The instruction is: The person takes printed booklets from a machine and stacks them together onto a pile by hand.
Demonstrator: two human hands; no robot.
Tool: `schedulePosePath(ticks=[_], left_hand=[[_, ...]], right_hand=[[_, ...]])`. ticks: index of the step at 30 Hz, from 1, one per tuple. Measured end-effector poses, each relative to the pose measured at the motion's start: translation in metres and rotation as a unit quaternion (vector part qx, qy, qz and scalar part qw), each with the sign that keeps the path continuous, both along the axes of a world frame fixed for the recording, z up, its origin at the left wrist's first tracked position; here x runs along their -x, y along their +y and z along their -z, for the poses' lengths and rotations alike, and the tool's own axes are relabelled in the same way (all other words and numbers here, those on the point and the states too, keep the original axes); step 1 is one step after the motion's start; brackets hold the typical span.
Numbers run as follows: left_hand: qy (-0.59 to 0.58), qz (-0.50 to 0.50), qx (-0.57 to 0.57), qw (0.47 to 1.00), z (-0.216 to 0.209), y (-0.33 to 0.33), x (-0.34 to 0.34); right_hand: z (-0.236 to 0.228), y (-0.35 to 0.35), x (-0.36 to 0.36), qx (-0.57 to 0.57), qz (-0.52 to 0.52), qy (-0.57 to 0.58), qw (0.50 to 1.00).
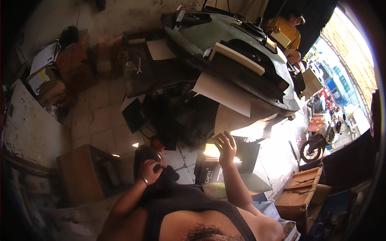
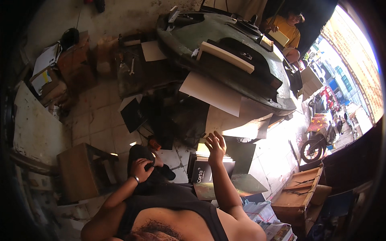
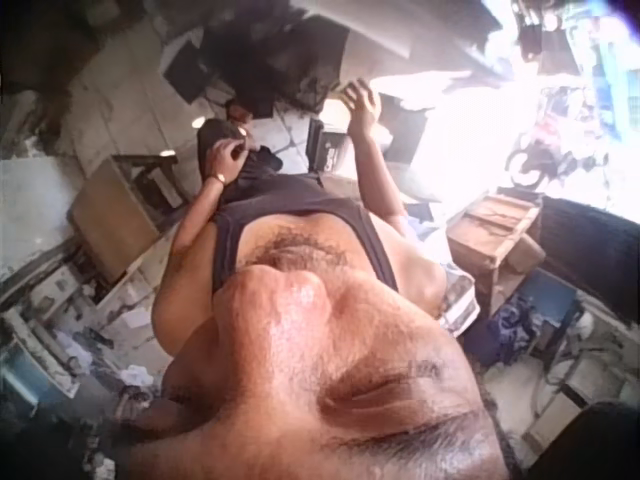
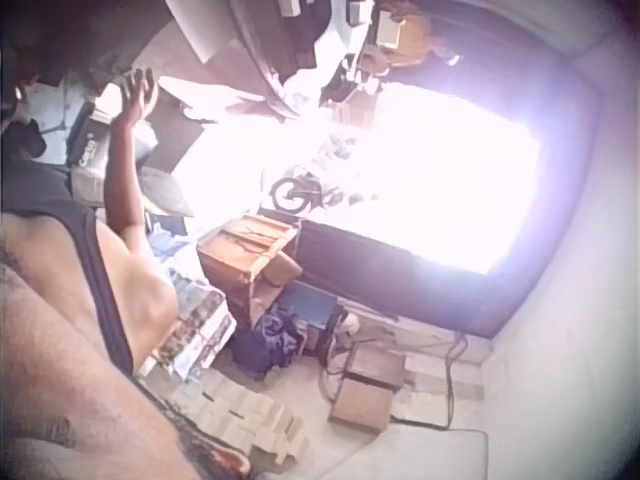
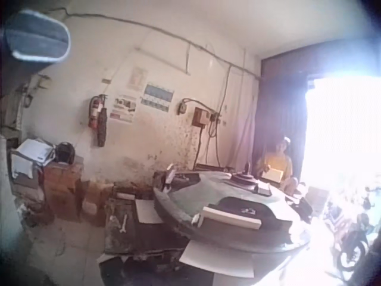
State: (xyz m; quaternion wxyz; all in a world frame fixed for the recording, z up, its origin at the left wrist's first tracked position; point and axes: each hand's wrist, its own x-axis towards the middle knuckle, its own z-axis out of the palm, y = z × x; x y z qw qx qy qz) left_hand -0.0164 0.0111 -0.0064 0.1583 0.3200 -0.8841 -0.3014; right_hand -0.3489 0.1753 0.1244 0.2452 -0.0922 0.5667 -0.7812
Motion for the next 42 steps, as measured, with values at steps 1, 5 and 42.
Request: schedulePosePath(ticks=[1, 5, 42], left_hand=[[0.006, 0.004, 0.002, 1.0, -0.002, 0.001, 0.002], [0.019, 0.0, 0.008, 1.0, 0.0, 0.0, 0.003], [0.025, 0.035, -0.016, 0.999, -0.011, -0.007, 0.004]], right_hand=[[-0.007, -0.02, 0.025, -0.011, 0.018, 0.018, 1.0], [0.017, -0.073, 0.148, -0.005, -0.045, 0.111, 0.993], [0.031, -0.015, 0.297, 0.125, 0.096, 0.233, 0.96]])
